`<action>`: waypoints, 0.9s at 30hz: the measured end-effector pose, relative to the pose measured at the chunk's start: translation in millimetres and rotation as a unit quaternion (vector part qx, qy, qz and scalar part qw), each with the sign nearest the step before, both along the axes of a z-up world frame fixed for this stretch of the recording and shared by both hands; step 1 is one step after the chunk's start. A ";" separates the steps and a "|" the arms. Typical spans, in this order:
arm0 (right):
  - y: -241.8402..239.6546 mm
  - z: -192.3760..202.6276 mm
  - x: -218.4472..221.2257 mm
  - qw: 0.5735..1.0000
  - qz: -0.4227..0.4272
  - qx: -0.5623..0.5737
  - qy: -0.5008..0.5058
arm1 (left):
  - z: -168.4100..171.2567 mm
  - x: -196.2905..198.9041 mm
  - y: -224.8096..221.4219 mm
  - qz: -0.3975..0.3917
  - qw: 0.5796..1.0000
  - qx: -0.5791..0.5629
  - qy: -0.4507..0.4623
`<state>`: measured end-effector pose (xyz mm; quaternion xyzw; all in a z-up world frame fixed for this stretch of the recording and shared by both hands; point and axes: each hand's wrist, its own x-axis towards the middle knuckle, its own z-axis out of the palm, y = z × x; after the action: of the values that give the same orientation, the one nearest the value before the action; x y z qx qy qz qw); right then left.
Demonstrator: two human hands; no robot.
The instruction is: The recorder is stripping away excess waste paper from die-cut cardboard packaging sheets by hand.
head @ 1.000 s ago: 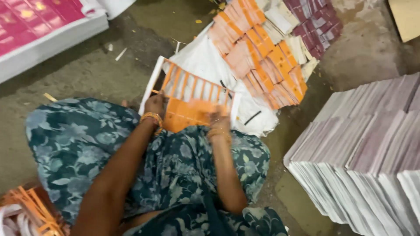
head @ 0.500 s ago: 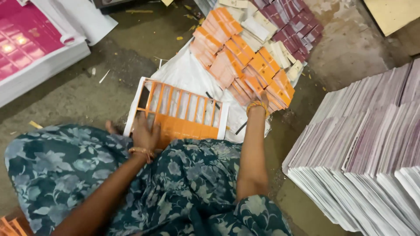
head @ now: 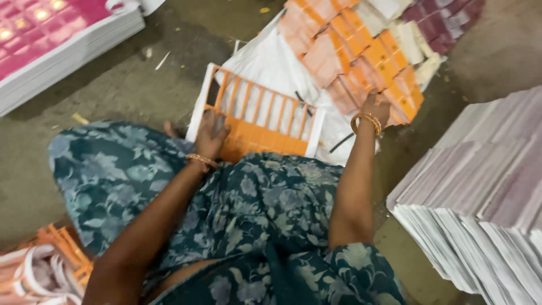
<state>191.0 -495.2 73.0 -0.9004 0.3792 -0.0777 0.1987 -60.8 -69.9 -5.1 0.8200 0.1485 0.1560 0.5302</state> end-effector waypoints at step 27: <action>253.9 -58.2 -154.3 0.870 0.493 0.010 -0.004 | 14.8 1.3 -59.8 -0.072 0.937 -0.339 0.045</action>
<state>36.7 -241.3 14.8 -0.9680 -0.1143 0.0311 0.2214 -59.5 -129.7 9.7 0.6066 0.1574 0.0208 0.7790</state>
